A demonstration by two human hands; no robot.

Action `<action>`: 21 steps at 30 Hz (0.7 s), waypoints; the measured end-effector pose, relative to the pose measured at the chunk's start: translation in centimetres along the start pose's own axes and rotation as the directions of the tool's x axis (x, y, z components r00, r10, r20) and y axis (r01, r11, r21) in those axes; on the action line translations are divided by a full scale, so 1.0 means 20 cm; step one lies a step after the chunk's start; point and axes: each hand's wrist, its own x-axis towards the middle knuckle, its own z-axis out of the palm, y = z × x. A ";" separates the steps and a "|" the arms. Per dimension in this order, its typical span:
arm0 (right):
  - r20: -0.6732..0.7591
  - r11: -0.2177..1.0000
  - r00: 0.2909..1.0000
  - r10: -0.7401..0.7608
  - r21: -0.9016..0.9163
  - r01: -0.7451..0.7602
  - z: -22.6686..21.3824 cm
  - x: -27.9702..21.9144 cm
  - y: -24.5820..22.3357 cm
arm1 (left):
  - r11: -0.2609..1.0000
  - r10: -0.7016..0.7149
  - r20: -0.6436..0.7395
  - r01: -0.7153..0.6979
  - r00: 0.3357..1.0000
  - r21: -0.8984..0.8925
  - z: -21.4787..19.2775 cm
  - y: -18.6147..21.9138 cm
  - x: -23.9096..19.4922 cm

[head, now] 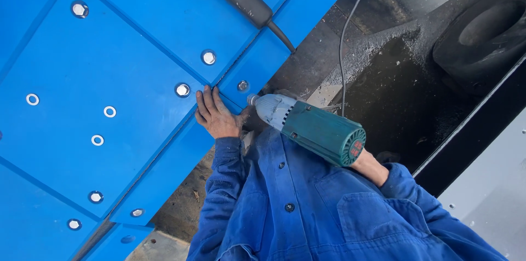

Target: Installing and securing blue protective panels onto industrial machinery using power tools and fasteners.

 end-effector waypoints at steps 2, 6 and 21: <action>-0.025 0.979 0.985 -0.171 -0.116 0.167 -0.11 -0.08 -0.07 | 1.000 -0.026 -0.036 0.025 0.999 -0.007 0.01 0.03 -0.01; -0.038 0.582 0.886 -0.461 -0.767 0.270 -0.44 -0.12 -0.28 | 0.991 -0.079 0.029 0.075 0.996 0.114 -0.07 0.09 0.04; -0.692 0.997 0.719 -0.064 -0.068 0.023 -2.90 0.82 -0.26 | 0.981 -0.192 -0.119 0.186 0.974 -0.060 0.68 1.80 1.37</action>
